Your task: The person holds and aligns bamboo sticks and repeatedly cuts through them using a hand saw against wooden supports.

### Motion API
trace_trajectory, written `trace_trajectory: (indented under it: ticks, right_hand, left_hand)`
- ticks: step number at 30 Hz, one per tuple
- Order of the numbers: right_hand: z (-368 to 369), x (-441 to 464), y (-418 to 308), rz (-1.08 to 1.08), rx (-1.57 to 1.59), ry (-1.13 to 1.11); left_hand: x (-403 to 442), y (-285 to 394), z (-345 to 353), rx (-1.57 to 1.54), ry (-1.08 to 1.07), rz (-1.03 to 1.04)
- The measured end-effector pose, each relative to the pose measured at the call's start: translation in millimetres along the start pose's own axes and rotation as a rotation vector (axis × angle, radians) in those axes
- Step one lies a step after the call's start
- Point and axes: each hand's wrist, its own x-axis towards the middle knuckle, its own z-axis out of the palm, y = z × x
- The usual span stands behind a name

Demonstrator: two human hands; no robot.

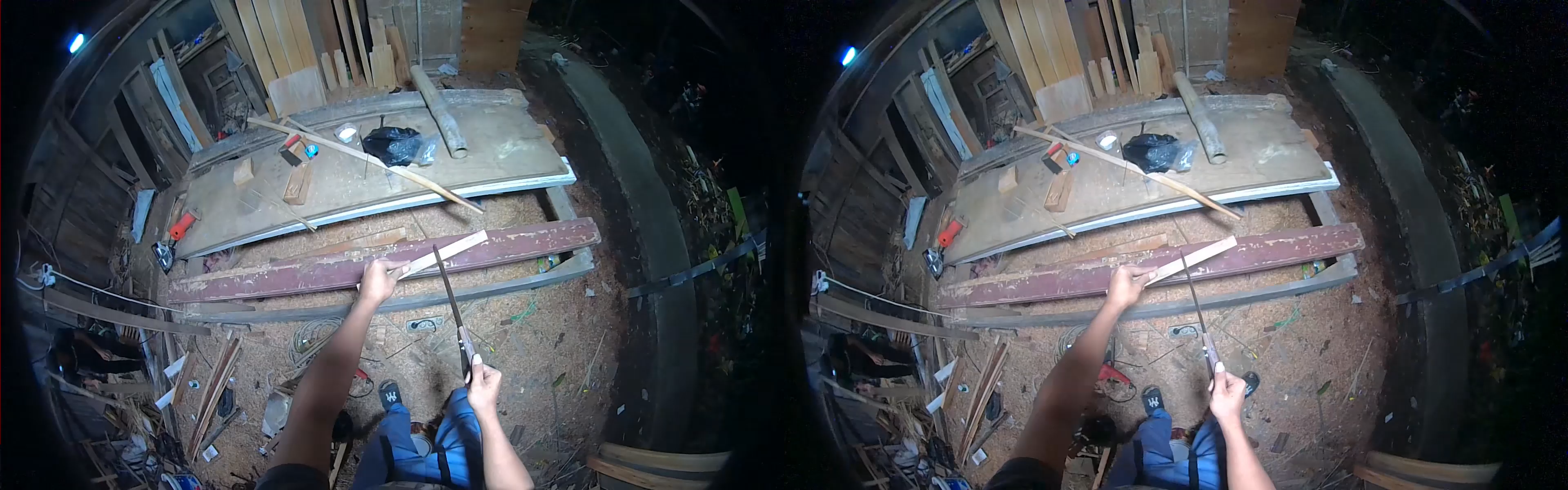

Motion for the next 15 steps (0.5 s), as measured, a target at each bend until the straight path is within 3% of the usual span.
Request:
trace_trajectory:
  ticks: [6, 9, 11, 13, 15]
  right_hand:
    - [-88.4, 30.1, -0.8, -0.085, 0.121, -0.094]
    - [-134.2, 37.8, -49.0, -0.127, 0.04, -0.079]
    - [-159.8, 52.8, -72.8, -0.251, 0.004, -0.061]
    - [-175.0, 83.7, -67.9, -0.258, -0.05, -0.033]
    - [-187.5, 104.1, -106.4, -0.472, -0.067, 0.043]
  left_hand:
    - [-4.3, 93.7, 26.5, 0.032, 0.067, 0.051]
    - [-8.7, 130.2, 47.2, 0.035, 0.028, 0.012]
    - [-13.6, 149.2, 54.2, 0.134, 0.042, 0.087]
    - [-23.2, 187.5, 55.0, 0.137, 0.003, -0.019]
    - [-28.9, 203.9, 62.5, 0.173, -0.017, 0.017]
